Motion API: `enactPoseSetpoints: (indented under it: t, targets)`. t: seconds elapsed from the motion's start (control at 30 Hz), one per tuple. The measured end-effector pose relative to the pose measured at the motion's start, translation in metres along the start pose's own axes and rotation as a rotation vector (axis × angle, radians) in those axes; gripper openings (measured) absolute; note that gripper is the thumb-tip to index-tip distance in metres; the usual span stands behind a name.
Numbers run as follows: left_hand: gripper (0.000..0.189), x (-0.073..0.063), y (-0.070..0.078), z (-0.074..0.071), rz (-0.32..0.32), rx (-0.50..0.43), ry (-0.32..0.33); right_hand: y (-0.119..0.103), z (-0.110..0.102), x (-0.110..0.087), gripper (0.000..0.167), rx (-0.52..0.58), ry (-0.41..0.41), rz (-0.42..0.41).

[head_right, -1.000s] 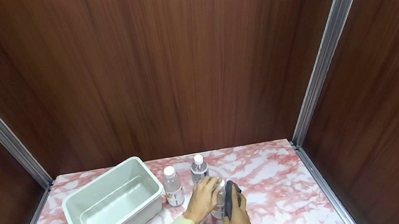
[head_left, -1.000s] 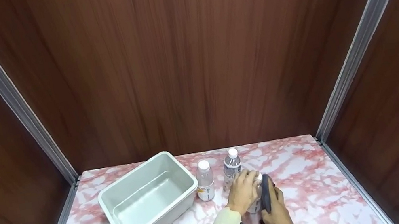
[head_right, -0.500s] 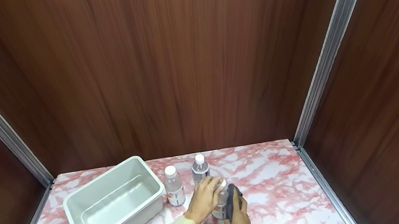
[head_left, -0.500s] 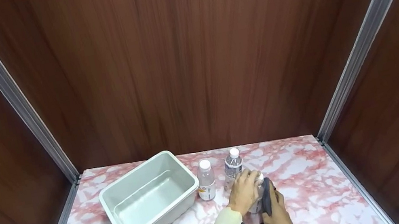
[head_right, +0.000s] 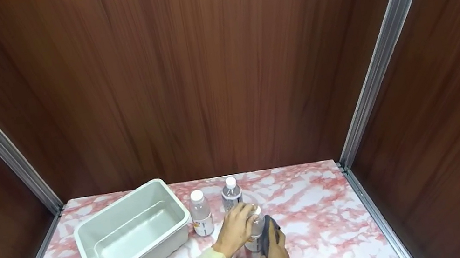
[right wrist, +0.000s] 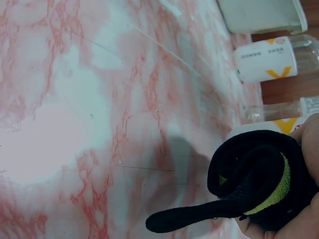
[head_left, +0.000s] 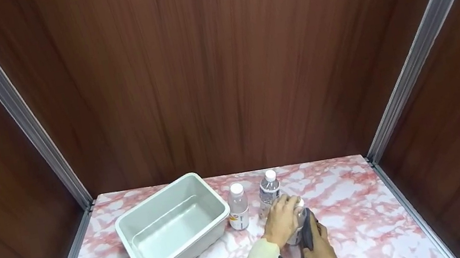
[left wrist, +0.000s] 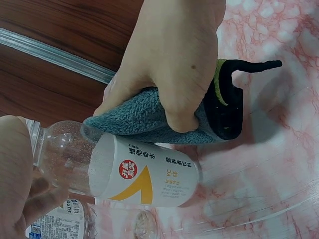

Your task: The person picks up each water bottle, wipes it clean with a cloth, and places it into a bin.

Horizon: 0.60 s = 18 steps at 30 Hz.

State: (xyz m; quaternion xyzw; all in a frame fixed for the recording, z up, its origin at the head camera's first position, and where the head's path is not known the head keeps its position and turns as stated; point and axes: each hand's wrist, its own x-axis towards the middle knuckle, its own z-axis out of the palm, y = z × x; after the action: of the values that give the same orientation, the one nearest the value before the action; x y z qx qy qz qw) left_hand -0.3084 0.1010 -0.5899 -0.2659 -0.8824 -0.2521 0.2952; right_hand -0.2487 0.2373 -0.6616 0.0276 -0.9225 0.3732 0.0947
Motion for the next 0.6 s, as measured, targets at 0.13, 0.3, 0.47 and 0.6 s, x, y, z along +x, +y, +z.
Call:
enactPoseSetpoints:
  t: [0.13, 0.3, 0.47, 0.6]
  targets:
    - [0.016, -0.0007, 0.0001, -0.0003, -0.006, -0.019, -0.017, 0.0025, 0.0005, -0.0011, 0.111, 0.008, -0.025, 0.014]
    - [0.016, -0.0010, 0.0003, -0.0012, -0.011, -0.024, -0.026, 0.0056, 0.0023, -0.0008, 0.110, -0.006, -0.050, 0.036]
    - [0.016, 0.0002, 0.0002, -0.0019, -0.008, -0.011, -0.027, 0.0086, 0.0024, 0.0009, 0.109, -0.009, -0.070, 0.051]
    - [0.016, 0.0007, 0.0005, -0.0020, -0.015, -0.017, -0.043, 0.0100, 0.0012, 0.0007, 0.109, -0.016, -0.099, 0.068]
